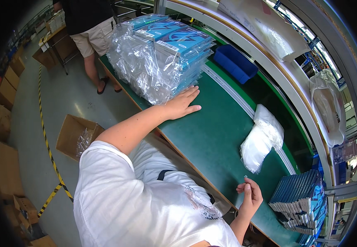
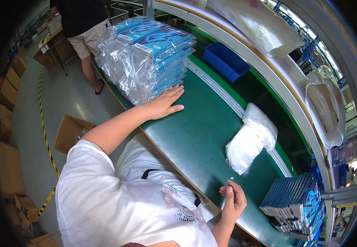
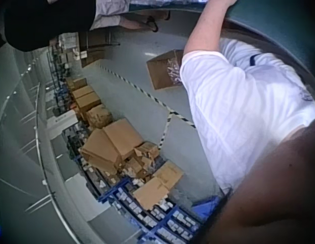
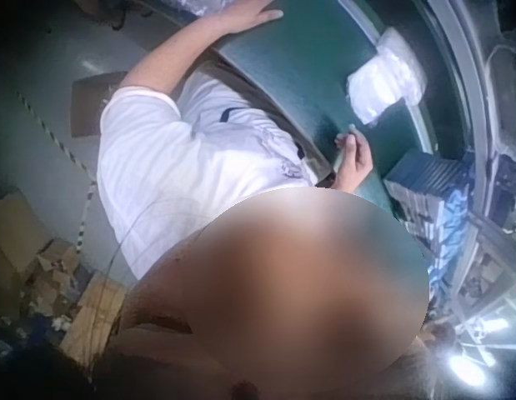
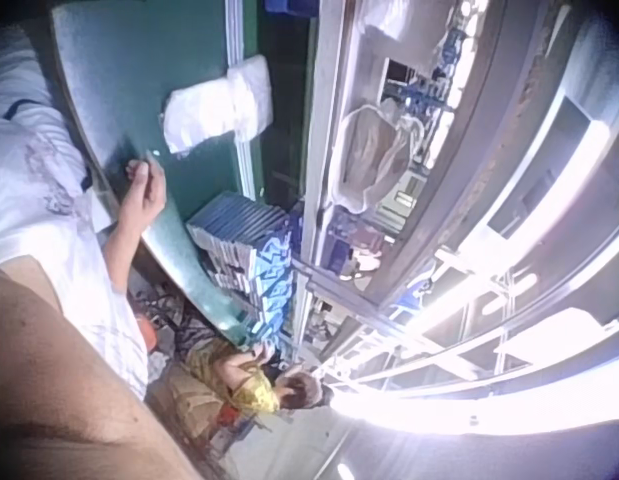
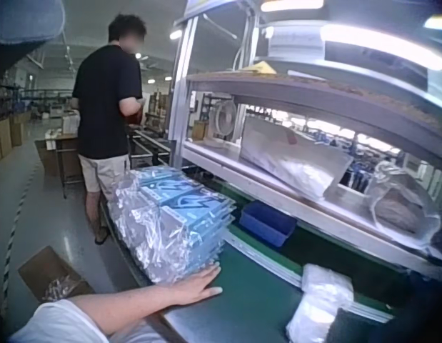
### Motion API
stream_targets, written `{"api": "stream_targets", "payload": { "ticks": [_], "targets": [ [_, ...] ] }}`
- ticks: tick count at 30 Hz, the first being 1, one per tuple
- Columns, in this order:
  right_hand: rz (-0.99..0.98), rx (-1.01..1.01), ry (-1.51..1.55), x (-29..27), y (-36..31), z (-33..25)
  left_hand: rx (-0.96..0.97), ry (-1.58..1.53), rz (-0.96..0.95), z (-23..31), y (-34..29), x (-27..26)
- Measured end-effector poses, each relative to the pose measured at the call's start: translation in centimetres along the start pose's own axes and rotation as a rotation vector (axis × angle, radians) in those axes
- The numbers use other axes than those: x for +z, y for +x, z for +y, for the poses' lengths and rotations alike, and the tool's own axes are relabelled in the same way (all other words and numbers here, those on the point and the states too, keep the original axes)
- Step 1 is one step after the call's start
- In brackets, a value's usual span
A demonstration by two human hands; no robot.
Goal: The person repeatedly picks up small blue boxes labeled 'StellarCell' and places them into clear plastic bags. They then move the packaged items to a growing stack on the left side of the green workbench.
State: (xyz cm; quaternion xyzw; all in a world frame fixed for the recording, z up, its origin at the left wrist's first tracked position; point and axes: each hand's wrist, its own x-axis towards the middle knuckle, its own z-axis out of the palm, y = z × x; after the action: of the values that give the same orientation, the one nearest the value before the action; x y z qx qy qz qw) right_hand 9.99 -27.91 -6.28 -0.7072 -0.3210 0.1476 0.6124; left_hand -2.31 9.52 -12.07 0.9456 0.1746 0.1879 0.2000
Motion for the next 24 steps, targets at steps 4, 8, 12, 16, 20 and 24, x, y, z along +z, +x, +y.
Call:
{"api": "stream_targets", "payload": {
  "ticks": [4, 8, 12, 16, 20, 24],
  "targets": [
    [0.001, -0.006, -0.003, 0.0, 0.2, 0.2, 0.002, -0.004, -0.01, -0.5, 0.0, -0.4],
    [-0.002, -0.008, -0.014, -0.1, 0.3, 0.3, -0.002, -0.003, -0.024, -1.1, -0.1, -1.0],
    [0.0, 0.002, -0.015, 0.0, 0.4, 0.3, -0.002, 0.009, -0.039, -1.8, -0.3, -1.8],
    [0.0, 0.009, -0.007, 0.3, 0.4, 0.2, -0.008, 0.016, -0.044, -2.3, -0.3, -2.5],
    [0.003, 0.012, -0.013, 0.3, 0.5, 0.1, -0.01, 0.035, -0.045, -3.1, -0.4, -3.0],
    [-0.008, 0.019, 0.016, 0.4, 0.6, 0.1, -0.015, 0.046, -0.057, -3.9, -0.4, -3.7]
  ]
}}
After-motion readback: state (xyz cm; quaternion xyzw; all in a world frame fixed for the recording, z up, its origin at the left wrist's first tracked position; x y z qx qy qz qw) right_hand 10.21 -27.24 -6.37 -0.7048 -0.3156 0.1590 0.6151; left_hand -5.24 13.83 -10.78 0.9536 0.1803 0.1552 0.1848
